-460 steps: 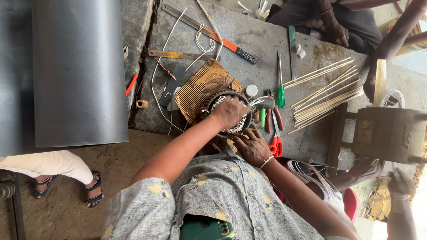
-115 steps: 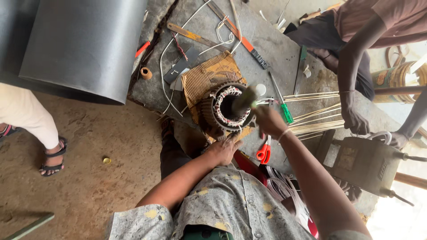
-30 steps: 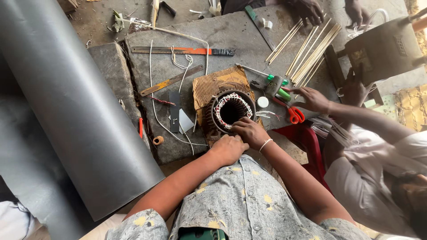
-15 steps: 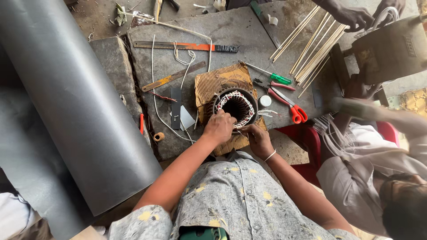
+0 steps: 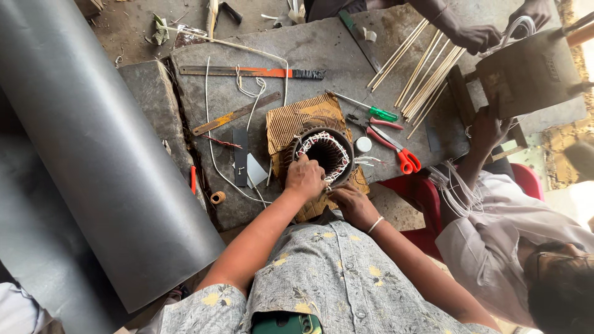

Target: The person inserts wooden slot wedges into the slots of a motor stator held on the workbench, pressing each wedge in by hand and tapping them down with a mallet. They occasionally use scissors and pliers to trim and adjust the winding ties while working around the stator.

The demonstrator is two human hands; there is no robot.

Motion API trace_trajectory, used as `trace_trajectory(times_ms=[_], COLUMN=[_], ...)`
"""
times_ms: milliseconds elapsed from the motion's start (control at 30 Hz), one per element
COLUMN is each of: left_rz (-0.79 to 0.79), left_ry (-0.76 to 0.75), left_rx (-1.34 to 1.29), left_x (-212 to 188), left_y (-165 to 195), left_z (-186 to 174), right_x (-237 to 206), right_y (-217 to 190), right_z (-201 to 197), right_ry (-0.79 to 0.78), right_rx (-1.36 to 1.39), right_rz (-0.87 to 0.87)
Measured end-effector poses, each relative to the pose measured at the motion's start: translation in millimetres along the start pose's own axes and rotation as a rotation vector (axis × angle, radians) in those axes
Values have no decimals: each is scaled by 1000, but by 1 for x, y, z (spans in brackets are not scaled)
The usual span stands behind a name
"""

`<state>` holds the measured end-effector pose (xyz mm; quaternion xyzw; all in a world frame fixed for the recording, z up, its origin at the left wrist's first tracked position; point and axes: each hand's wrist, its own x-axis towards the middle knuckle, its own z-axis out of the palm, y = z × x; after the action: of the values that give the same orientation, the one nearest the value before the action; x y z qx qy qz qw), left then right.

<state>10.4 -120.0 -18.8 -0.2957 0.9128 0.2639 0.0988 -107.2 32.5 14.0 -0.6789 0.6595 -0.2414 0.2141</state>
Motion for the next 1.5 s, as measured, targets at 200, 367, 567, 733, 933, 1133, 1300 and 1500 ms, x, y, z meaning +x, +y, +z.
trace_trajectory(times_ms=[200, 367, 567, 733, 933, 1133, 1300, 1500], left_rz=[157, 187, 134, 143, 182, 155, 136, 121], left_ry=[172, 234, 102, 130, 289, 271, 258, 221], left_rx=[134, 106, 108, 81, -48, -86, -66, -37], left_x=[-6, -4, -3, -2, -2, 2, 5, 11], left_y=[-7, -10, -8, -6, -7, -5, -4, -3], left_z=[20, 23, 17, 21, 28, 30, 32, 38], right_x=[-7, -53, 7, -9, 39, 61, 55, 60], right_y=[-47, -145, -155, -150, -37, 63, 70, 62], right_z=[-140, -264, -216, -234, -134, -20, 3, 13], right_ry=[-128, -342, -447, -400, -241, -213, -170, -182], right_rx=[346, 934, 894, 775, 232, -138, -134, -264], right_rz=[585, -585, -645, -457, 242, 629, 641, 573])
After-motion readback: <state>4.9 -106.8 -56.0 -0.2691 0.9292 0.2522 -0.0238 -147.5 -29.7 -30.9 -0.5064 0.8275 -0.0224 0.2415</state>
